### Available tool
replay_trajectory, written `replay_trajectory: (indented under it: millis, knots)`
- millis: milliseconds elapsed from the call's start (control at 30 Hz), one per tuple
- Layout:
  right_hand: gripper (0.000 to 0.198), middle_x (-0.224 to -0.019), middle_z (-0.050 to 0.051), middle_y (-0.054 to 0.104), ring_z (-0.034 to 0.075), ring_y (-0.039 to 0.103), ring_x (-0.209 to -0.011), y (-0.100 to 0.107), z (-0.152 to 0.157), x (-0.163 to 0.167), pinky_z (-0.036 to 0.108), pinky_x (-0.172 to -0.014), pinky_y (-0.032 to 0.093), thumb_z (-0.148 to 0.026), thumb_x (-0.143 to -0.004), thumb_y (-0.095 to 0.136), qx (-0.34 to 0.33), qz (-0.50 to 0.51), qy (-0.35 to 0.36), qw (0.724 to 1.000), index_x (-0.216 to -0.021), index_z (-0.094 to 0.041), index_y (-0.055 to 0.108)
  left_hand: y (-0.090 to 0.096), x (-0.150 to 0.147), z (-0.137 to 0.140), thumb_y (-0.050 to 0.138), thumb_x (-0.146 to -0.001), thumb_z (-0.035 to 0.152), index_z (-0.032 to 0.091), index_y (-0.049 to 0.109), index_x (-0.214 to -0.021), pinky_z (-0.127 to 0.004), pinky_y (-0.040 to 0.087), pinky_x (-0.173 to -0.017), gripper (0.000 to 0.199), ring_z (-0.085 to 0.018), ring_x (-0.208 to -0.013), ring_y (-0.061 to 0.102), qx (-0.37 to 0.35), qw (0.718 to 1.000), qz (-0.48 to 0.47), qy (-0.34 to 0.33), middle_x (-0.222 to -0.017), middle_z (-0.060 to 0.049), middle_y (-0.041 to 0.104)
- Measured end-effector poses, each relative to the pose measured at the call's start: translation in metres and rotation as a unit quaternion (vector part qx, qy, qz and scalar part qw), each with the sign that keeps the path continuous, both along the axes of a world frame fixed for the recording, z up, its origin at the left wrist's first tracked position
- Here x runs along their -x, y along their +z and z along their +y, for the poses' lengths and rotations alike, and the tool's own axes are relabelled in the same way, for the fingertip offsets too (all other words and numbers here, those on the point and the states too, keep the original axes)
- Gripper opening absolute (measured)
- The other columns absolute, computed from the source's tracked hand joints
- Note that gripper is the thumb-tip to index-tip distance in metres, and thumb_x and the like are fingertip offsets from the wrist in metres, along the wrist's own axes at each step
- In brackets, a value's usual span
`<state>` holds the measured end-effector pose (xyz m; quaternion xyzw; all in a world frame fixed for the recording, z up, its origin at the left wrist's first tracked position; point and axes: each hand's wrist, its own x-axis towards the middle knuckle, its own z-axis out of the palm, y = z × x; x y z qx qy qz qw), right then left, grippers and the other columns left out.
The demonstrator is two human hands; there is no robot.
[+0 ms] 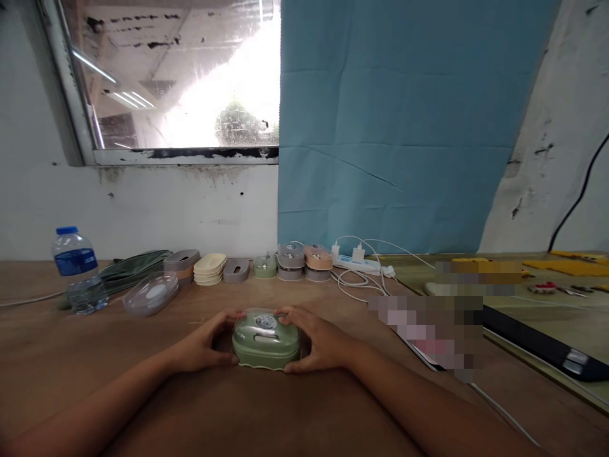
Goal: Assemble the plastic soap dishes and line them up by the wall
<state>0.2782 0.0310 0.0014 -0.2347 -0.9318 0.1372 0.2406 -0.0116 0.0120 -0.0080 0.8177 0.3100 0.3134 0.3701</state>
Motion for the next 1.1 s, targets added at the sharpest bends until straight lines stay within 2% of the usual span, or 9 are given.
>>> replay_trajectory:
  millis: [133, 367, 567, 833, 1000, 1100]
  knots:
    - [0.067, -0.128, 0.012, 0.043, 0.025, 0.041, -0.118, -0.0004, 0.0013, 0.0004, 0.039, -0.097, 0.036, -0.046, -0.059, 0.072, -0.035, -0.006, 0.007, 0.999, -0.114, -0.020, 0.043, 0.0002, 0.0016, 0.0010, 0.072, -0.062, 0.023, 0.024, 0.039, -0.123, -0.040, 0.030, -0.101, 0.069, -0.024, -0.120, 0.038, -0.029, 0.999, 0.016, -0.004, -0.135, -0.008, 0.035]
    - [0.069, -0.125, 0.011, 0.048, 0.024, 0.041, -0.118, -0.0024, 0.0052, 0.0019, 0.039, -0.097, 0.036, -0.046, -0.060, 0.072, -0.084, 0.016, 0.045, 0.995, -0.117, -0.022, 0.042, 0.0036, 0.0042, -0.0001, 0.072, -0.063, 0.024, 0.024, 0.038, -0.124, -0.039, 0.032, -0.099, 0.070, -0.022, -0.114, 0.044, -0.018, 0.999, 0.033, -0.007, -0.129, -0.008, 0.043]
    - [0.070, -0.124, 0.011, 0.049, 0.025, 0.042, -0.118, -0.0054, 0.0051, 0.0027, 0.041, -0.097, 0.036, -0.046, -0.059, 0.073, -0.090, 0.030, 0.046, 0.994, -0.118, -0.023, 0.042, 0.0069, 0.0041, -0.0005, 0.071, -0.063, 0.023, 0.025, 0.039, -0.124, -0.038, 0.033, -0.098, 0.069, -0.022, -0.113, 0.045, -0.010, 0.999, 0.036, -0.009, -0.125, -0.007, 0.047]
    - [0.071, -0.122, 0.010, 0.051, 0.024, 0.042, -0.118, -0.0071, 0.0058, 0.0033, 0.040, -0.097, 0.037, -0.046, -0.058, 0.073, -0.104, 0.040, 0.053, 0.992, -0.118, -0.023, 0.044, 0.0048, 0.0061, 0.0014, 0.071, -0.064, 0.023, 0.025, 0.039, -0.124, -0.039, 0.033, -0.098, 0.068, -0.023, -0.115, 0.044, -0.016, 0.999, 0.037, -0.013, -0.128, -0.008, 0.045]
    - [0.061, -0.121, 0.012, 0.052, 0.025, 0.042, -0.118, -0.0062, 0.0055, 0.0047, 0.041, -0.097, 0.038, -0.044, -0.060, 0.073, -0.128, 0.039, 0.052, 0.990, -0.111, -0.021, 0.047, 0.0067, 0.0068, 0.0001, 0.070, -0.066, 0.023, 0.026, 0.039, -0.123, -0.038, 0.033, -0.098, 0.065, -0.022, -0.116, 0.043, -0.025, 0.999, 0.042, -0.015, -0.127, -0.007, 0.046]
    - [0.058, -0.120, 0.012, 0.052, 0.025, 0.042, -0.118, -0.0039, 0.0021, 0.0064, 0.042, -0.096, 0.038, -0.045, -0.060, 0.072, -0.107, 0.035, 0.040, 0.993, -0.106, -0.020, 0.048, 0.0094, 0.0067, -0.0011, 0.069, -0.067, 0.022, 0.026, 0.039, -0.123, -0.038, 0.033, -0.098, 0.064, -0.022, -0.116, 0.044, -0.023, 0.998, 0.050, -0.016, -0.125, -0.007, 0.047]
